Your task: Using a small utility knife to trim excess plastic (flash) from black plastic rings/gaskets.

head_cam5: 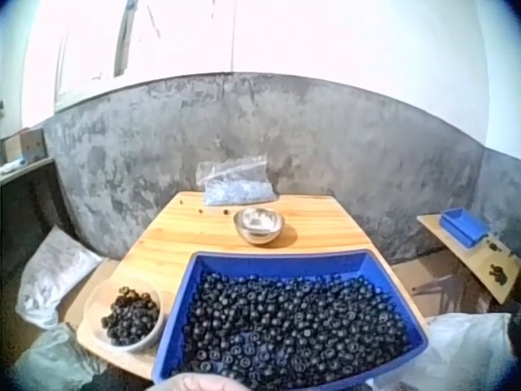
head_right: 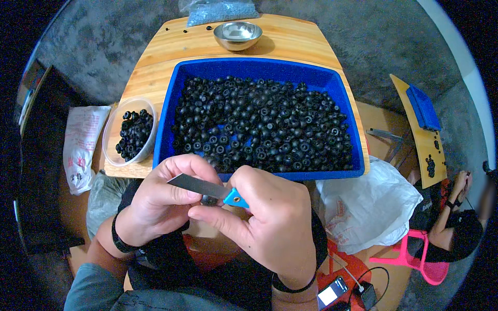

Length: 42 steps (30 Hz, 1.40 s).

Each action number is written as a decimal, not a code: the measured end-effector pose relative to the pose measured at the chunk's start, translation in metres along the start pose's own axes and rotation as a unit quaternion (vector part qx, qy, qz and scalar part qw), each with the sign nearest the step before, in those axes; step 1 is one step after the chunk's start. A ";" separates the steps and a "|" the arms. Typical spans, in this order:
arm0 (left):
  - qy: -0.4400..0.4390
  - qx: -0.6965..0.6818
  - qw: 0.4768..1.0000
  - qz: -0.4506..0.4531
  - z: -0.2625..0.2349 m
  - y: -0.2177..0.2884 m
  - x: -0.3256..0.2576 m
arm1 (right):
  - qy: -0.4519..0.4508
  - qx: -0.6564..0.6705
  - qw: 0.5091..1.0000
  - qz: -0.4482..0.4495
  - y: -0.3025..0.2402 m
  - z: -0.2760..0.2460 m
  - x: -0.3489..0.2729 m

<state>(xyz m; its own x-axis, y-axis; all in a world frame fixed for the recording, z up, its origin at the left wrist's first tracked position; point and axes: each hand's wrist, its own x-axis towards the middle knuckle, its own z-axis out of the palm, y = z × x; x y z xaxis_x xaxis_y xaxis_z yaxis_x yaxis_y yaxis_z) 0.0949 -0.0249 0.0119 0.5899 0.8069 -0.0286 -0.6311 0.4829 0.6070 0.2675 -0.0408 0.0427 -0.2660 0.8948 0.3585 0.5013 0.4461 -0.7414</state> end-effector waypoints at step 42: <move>0.354 0.545 0.740 0.174 -0.078 0.097 -0.013 | 0.162 -0.119 0.966 0.162 0.093 -0.017 0.021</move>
<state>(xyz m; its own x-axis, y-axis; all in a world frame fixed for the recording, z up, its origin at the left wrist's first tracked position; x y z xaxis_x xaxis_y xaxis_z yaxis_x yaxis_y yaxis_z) -0.0132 0.0378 0.0094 -0.1674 0.9803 0.1051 0.3263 -0.0455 0.9442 0.3223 0.0198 -0.0095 0.1884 0.9295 0.3171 0.7011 0.0988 -0.7061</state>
